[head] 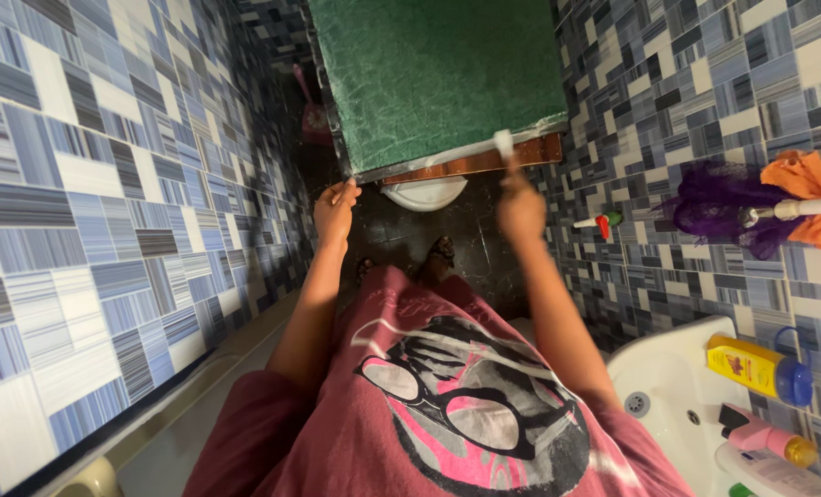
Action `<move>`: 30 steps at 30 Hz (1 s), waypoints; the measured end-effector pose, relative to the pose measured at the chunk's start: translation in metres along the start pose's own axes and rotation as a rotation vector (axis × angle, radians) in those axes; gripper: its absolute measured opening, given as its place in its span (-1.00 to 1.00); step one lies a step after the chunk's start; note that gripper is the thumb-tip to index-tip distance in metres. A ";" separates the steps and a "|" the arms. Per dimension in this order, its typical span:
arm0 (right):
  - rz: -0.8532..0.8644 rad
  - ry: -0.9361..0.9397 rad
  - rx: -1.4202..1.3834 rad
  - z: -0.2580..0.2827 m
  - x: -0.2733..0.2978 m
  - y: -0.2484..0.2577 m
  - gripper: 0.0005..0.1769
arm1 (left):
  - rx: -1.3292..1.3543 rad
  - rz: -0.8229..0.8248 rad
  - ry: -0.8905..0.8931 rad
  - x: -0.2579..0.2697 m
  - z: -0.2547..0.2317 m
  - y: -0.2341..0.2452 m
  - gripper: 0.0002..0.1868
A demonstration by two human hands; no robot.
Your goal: The person scrubs a green mesh screen using a toothbrush and water, flipping and rotating the screen to clean both sides and the wooden frame.
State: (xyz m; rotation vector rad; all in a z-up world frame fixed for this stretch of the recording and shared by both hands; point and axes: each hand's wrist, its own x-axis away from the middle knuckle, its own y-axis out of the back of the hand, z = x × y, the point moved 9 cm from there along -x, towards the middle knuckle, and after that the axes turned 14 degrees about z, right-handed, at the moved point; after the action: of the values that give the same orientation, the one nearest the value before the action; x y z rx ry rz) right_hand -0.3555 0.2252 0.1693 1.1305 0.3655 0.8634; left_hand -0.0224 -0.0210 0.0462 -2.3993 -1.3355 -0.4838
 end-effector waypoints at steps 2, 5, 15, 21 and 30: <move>0.036 -0.101 0.034 -0.020 -0.005 0.004 -0.31 | -0.038 0.000 0.016 0.002 -0.002 0.001 -0.62; -0.020 -0.107 -0.119 -0.002 -0.004 -0.004 -0.30 | -0.048 -0.024 0.025 0.007 -0.006 0.006 -0.57; 0.168 0.044 0.055 0.094 0.023 -0.066 -0.36 | -0.010 -0.048 -0.042 0.002 -0.007 0.012 -0.61; 0.064 -0.123 -0.011 0.019 0.009 -0.025 -0.26 | -0.073 -0.050 0.017 0.011 -0.020 0.013 -0.65; 0.083 0.353 -0.073 0.164 0.055 -0.100 -0.14 | -0.063 -0.047 0.097 0.018 -0.029 0.010 -0.67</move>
State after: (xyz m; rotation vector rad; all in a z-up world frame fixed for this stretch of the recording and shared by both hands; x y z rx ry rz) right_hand -0.1721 0.1466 0.1563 0.9300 0.5758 1.1451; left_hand -0.0080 -0.0261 0.0781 -2.3662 -1.3556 -0.6550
